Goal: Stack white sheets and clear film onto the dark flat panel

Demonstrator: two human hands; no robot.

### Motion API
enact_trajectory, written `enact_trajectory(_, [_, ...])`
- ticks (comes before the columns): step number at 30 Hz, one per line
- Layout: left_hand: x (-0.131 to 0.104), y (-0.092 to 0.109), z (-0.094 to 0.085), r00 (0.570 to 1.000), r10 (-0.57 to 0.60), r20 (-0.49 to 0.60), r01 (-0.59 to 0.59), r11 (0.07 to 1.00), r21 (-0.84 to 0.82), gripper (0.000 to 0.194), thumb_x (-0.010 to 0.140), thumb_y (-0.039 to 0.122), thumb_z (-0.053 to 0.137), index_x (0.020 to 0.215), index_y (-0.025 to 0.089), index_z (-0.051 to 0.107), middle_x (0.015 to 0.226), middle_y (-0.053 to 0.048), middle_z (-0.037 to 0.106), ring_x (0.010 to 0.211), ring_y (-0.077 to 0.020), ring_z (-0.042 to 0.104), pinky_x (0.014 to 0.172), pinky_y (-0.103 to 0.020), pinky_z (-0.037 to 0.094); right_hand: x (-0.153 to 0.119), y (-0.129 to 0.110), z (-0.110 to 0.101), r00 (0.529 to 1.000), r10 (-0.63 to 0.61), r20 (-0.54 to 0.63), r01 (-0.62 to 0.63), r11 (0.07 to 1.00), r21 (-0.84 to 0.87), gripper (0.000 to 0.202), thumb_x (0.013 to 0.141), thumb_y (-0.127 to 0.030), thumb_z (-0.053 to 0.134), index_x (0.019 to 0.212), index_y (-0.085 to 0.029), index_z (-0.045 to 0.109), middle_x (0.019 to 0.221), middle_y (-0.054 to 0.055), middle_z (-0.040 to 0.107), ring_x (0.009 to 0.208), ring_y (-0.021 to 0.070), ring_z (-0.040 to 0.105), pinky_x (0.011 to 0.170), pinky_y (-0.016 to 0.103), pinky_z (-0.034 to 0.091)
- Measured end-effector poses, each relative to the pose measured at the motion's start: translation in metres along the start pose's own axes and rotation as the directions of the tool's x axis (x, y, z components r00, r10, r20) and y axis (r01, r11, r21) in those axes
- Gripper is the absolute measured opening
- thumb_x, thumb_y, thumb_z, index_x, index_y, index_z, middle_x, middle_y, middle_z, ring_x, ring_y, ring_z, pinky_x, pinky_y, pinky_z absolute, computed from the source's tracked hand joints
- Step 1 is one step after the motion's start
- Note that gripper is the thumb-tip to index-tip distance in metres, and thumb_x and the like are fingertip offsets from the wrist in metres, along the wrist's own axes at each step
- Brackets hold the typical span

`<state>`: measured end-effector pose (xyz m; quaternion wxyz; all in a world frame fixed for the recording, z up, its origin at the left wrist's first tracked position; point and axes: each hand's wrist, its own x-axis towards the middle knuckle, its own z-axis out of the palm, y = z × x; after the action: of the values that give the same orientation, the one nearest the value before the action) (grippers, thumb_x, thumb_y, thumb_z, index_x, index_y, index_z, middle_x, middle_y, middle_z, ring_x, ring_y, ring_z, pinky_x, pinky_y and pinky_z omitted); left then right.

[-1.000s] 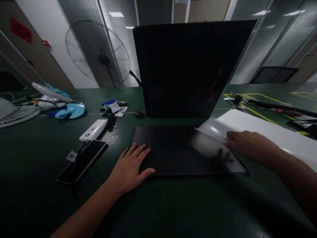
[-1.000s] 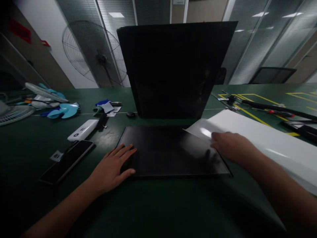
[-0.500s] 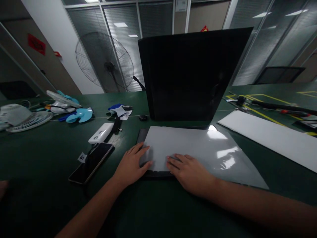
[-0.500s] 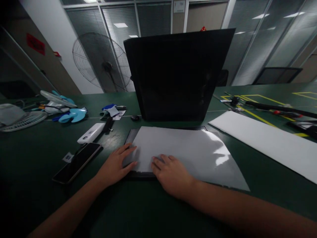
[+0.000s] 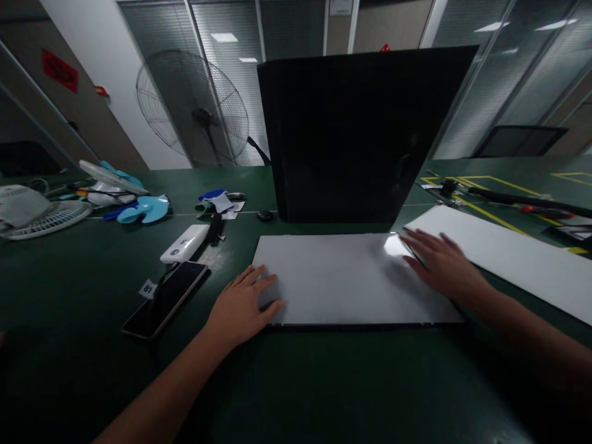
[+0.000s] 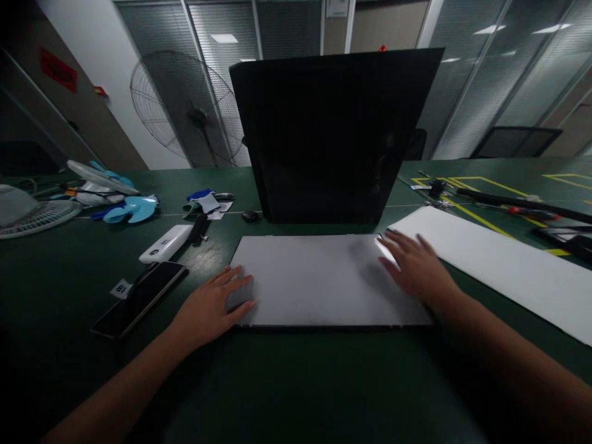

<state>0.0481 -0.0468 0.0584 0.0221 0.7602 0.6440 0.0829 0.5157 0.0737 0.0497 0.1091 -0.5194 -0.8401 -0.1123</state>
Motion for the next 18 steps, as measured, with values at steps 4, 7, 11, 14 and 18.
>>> enact_trajectory(4, [0.001, 0.004, -0.001, 1.000, -0.001, -0.006, 0.001, 1.000, 0.030, 0.064, 0.093, 0.065, 0.055, 0.143, 0.026, 0.061, 0.156, -0.010, 0.051, 0.146, -0.0384, 0.043, 0.117, -0.060, 0.038, -0.024, 0.115, 0.028, 0.918, 0.397, 0.026, -0.393, 0.915, -0.085, 0.079, 0.098, -0.060, 0.045, 0.156, -0.008, 0.038, 0.160, 0.030, 0.028, 0.149, 0.0494, 0.021, 0.110, 0.073, 0.024])
enact_trajectory(7, [0.002, 0.007, -0.002, 1.000, -0.003, -0.006, 0.003, 0.998, 0.065, 0.062, 0.093, 0.063, 0.056, 0.142, 0.026, 0.062, 0.155, -0.010, 0.053, 0.144, -0.0375, 0.046, 0.116, -0.059, 0.040, -0.040, 0.157, 0.040, 0.827, 0.523, 0.208, -0.528, 0.849, -0.033, 0.087, 0.096, -0.071, 0.039, 0.154, -0.006, 0.041, 0.158, 0.033, 0.030, 0.143, 0.0543, 0.030, 0.100, 0.075, 0.032])
enact_trajectory(11, [0.005, 0.010, -0.003, 1.000, -0.005, 0.001, 0.005, 0.995, 0.104, 0.061, 0.093, 0.065, 0.055, 0.140, 0.026, 0.064, 0.154, -0.010, 0.054, 0.143, -0.0383, 0.048, 0.114, -0.061, 0.042, -0.044, 0.163, 0.035, 0.826, 0.494, 0.273, -0.517, 0.856, 0.013, 0.076, 0.098, -0.069, 0.035, 0.140, -0.010, 0.057, 0.144, 0.029, 0.052, 0.122, 0.0456, 0.055, 0.093, 0.058, 0.046])
enact_trajectory(14, [0.006, 0.009, -0.003, 1.000, -0.003, 0.024, 0.000, 0.992, 0.124, 0.064, 0.093, 0.067, 0.053, 0.142, 0.027, 0.062, 0.154, -0.009, 0.053, 0.143, -0.0371, 0.047, 0.114, -0.061, 0.042, -0.041, 0.151, 0.022, 0.830, 0.489, 0.267, -0.500, 0.865, -0.030, 0.063, 0.101, -0.058, 0.032, 0.126, -0.013, 0.066, 0.121, 0.027, 0.065, 0.100, 0.0398, 0.064, 0.082, 0.052, 0.048])
enact_trajectory(18, [0.006, 0.009, -0.003, 0.999, -0.004, 0.038, -0.001, 0.991, 0.132, 0.067, 0.093, 0.070, 0.051, 0.144, 0.027, 0.061, 0.155, -0.010, 0.052, 0.144, -0.0360, 0.046, 0.114, -0.060, 0.042, -0.038, 0.127, -0.003, 0.773, 0.605, 0.191, -0.585, 0.796, -0.156, 0.047, 0.099, -0.037, 0.035, 0.127, -0.016, 0.065, 0.105, 0.024, 0.067, 0.088, 0.0369, 0.065, 0.074, 0.049, 0.047])
